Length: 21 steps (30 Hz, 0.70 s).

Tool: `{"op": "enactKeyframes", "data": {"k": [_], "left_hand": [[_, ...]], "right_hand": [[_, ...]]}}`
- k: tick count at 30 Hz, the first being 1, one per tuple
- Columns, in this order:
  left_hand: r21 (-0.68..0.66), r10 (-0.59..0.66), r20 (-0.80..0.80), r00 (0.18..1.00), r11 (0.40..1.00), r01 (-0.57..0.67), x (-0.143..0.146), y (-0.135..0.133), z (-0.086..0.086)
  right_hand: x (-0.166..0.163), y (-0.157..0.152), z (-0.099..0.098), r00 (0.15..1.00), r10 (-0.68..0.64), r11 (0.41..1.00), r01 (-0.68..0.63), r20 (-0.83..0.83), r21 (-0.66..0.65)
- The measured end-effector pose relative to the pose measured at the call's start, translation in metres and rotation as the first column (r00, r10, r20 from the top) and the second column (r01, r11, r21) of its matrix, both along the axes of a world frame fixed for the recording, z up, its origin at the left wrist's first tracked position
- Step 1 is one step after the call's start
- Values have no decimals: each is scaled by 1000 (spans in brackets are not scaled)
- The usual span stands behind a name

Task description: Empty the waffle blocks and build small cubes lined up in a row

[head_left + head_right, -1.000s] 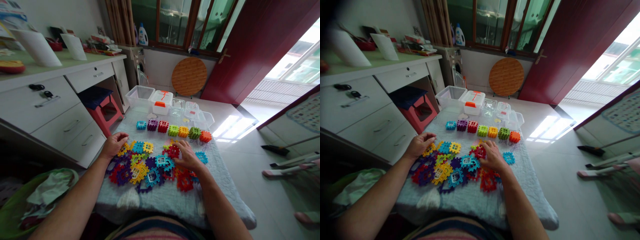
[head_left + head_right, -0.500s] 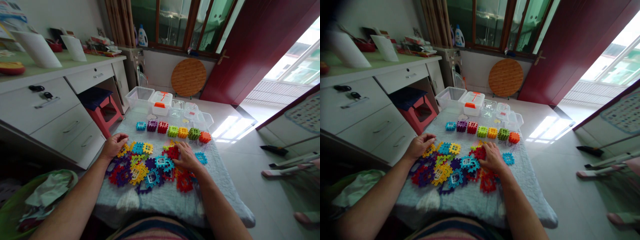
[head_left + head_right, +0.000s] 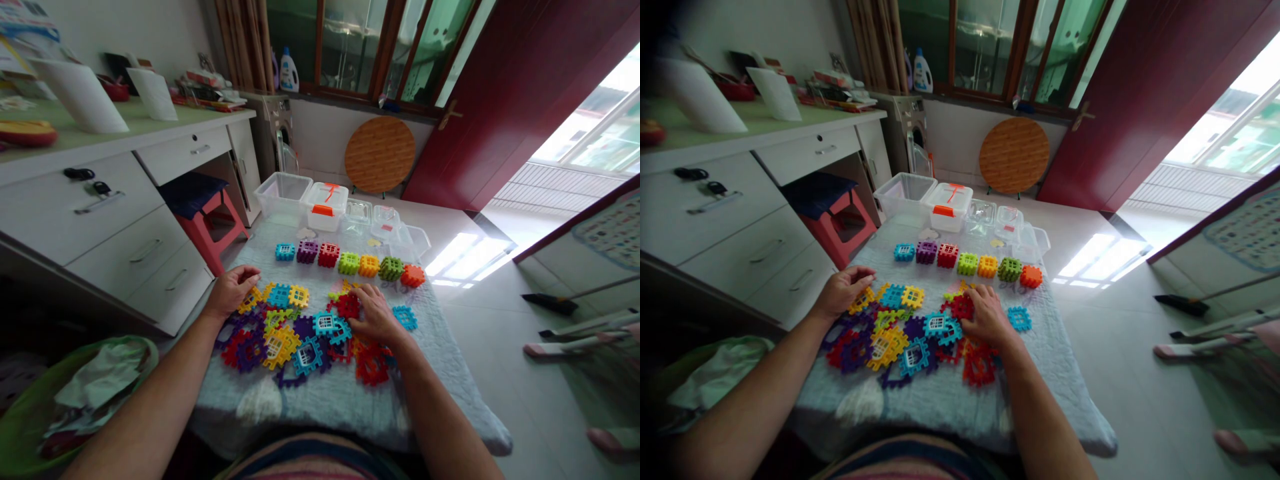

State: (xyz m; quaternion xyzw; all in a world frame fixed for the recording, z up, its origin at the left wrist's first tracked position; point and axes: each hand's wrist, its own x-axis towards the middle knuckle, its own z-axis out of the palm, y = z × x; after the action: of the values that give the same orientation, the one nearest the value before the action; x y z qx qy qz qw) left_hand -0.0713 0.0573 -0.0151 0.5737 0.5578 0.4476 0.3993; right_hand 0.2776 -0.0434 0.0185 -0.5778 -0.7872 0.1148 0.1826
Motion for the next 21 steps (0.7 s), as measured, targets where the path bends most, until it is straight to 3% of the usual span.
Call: {"op": "enactKeyframes", "data": {"k": [14, 21], "left_hand": [[-9, -1, 5, 1000, 1000, 1, 1, -2, 4], [29, -35, -33, 999, 999, 36, -5, 1, -8]], "right_hand": [[-2, 0, 5, 999, -23, 1000, 23, -24, -1], [0, 17, 35, 997, -1, 994, 8, -73, 108]]}}
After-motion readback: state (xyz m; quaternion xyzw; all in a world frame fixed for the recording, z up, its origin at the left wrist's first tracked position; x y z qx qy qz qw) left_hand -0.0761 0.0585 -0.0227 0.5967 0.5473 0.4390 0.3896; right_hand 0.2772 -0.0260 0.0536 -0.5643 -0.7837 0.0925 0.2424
